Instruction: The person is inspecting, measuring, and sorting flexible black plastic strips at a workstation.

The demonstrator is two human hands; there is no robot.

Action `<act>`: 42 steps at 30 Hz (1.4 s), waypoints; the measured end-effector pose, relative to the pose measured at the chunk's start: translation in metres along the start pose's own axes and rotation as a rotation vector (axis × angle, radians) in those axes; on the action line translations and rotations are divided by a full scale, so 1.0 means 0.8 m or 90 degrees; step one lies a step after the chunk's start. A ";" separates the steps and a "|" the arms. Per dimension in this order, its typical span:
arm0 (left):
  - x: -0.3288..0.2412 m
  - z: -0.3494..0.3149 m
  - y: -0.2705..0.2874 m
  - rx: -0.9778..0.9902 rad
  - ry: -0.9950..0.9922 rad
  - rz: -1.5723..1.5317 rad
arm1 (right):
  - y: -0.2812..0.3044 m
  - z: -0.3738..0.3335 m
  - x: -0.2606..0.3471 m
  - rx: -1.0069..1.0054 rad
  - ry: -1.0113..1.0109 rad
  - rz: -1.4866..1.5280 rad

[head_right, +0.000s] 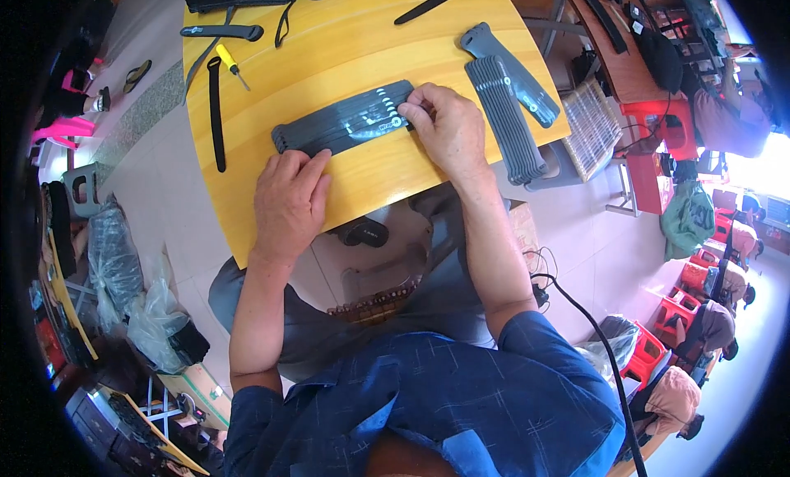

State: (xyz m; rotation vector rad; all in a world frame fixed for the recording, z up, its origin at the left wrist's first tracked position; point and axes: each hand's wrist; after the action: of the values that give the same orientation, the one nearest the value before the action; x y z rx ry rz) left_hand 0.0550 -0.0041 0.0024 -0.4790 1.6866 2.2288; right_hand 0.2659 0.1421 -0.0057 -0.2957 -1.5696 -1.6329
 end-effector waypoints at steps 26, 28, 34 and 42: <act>0.031 0.002 0.034 -0.195 0.044 -0.184 | -0.008 -0.008 0.016 -0.139 0.125 -0.178; 0.045 0.000 0.048 -0.247 0.072 -0.186 | -0.024 -0.010 0.038 -0.138 0.200 -0.177; 0.072 -0.008 0.063 -0.331 0.121 -0.173 | -0.124 0.016 0.124 -0.043 0.296 -0.200; 0.082 -0.014 0.070 -0.283 0.127 -0.151 | -0.132 0.041 0.082 0.031 0.240 -0.368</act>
State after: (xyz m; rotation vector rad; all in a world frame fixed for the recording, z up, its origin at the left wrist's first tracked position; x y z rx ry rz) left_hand -0.0271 -0.0269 0.0194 -0.9796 1.1277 2.4327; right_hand 0.1402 0.1327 -0.0307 0.5139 -1.4687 -1.9300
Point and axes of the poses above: each hand's wrist, its own z-axis towards the middle knuckle, its own y-axis out of the back of the hand, x = y × z, and after that the axes turned 4 degrees about y, right-handed
